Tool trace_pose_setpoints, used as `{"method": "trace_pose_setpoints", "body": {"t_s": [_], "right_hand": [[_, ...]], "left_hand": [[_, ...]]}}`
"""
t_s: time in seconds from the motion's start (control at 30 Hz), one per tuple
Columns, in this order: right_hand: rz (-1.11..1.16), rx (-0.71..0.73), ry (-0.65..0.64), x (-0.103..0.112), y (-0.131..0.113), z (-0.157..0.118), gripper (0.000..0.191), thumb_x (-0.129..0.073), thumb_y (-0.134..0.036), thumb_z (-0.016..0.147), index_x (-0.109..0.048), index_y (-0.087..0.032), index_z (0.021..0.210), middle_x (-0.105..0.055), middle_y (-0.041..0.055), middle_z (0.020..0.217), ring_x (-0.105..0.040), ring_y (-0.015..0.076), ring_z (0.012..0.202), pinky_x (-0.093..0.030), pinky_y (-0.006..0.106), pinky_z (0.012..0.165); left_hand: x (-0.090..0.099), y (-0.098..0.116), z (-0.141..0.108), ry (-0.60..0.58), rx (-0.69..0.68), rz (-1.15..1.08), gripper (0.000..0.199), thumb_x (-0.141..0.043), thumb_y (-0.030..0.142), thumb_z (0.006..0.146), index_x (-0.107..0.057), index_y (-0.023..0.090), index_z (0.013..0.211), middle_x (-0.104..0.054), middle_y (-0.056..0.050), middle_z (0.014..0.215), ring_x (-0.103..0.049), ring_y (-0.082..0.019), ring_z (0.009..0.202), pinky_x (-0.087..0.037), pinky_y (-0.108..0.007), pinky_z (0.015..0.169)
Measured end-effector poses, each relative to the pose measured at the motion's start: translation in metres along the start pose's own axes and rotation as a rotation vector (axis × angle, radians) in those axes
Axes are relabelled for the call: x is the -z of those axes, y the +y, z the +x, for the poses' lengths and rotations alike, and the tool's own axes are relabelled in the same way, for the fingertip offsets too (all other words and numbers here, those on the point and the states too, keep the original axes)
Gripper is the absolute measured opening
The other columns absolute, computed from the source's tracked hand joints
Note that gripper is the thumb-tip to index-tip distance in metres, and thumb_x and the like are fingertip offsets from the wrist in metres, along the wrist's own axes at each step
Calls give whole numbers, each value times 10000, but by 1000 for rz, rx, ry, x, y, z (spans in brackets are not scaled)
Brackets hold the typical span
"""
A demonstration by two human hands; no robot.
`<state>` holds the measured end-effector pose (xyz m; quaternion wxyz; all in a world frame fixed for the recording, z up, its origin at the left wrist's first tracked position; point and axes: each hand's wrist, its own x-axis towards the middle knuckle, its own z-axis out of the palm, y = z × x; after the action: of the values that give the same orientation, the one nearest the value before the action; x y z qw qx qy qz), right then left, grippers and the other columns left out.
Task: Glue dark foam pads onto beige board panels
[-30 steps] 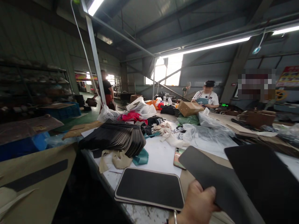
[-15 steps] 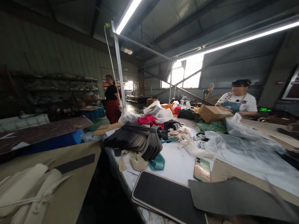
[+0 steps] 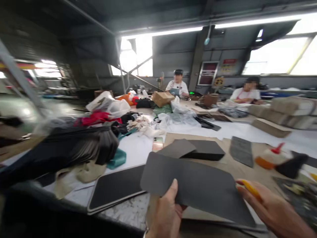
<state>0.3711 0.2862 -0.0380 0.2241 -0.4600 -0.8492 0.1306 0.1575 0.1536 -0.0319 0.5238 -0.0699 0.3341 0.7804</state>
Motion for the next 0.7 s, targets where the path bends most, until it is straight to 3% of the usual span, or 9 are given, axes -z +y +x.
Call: {"method": "trace_pose_setpoints", "body": {"t_s": [0.1, 0.17, 0.3, 0.4, 0.5, 0.6, 0.7], "right_hand": [[305, -299, -304, 4, -4, -30, 543, -382, -652, 800, -672, -206, 908, -710, 70, 842, -662, 238, 722, -534, 302, 628], [552, -426, -441, -2, -9, -47, 535, -412, -642, 797, -660, -191, 943, -708, 60, 838, -661, 224, 718, -528, 280, 611], [824, -582, -475, -12, 1, -83, 524, -479, -614, 780, -636, -159, 985, -695, 63, 849, -658, 220, 782, -524, 272, 654], [739, -589, -442, -11, 21, -100, 517, -480, -602, 782, -638, -152, 981, -689, 65, 842, -649, 221, 762, -520, 283, 657], [594, -593, -400, -6, 35, -100, 483, -489, -593, 774, -651, -159, 910, -687, 51, 793, -637, 212, 711, -508, 266, 617], [511, -577, -377, 0, 41, -86, 448, -491, -579, 768, -638, -162, 844, -683, 39, 770, -630, 205, 694, -497, 261, 606], [384, -433, -357, 6, 44, -62, 373, -471, -513, 789, -622, -176, 842, -679, 41, 790, -623, 209, 744, -486, 276, 680]], "left_hand": [[18, -17, -10, 117, 63, 81, 585, -648, 136, 736, -439, 192, 1279, -705, -72, 985, -649, -251, 960, -545, -401, 838], [37, -36, -14, 173, 128, 146, 575, -678, 192, 716, -477, 192, 1254, -715, -66, 937, -642, -272, 976, -548, -398, 831], [71, -55, -18, 229, 165, 238, 519, -737, 249, 650, -576, 249, 1144, -719, -41, 911, -627, -299, 1004, -560, -383, 804], [83, -45, -15, 276, 131, 293, 471, -755, 229, 622, -597, 273, 1063, -720, -13, 865, -649, -277, 956, -570, -353, 758], [85, -28, -8, 304, 78, 394, 419, -774, 204, 582, -588, 236, 956, -703, 9, 727, -681, -216, 765, -563, -283, 650], [80, -15, -2, 205, 60, 499, 403, -803, 269, 529, -585, 192, 859, -682, 15, 687, -648, -155, 645, -514, -208, 566], [76, -9, 9, 106, 47, 627, 410, -802, 362, 504, -595, 162, 796, -667, 5, 684, -617, -152, 652, -487, -217, 593]]}}
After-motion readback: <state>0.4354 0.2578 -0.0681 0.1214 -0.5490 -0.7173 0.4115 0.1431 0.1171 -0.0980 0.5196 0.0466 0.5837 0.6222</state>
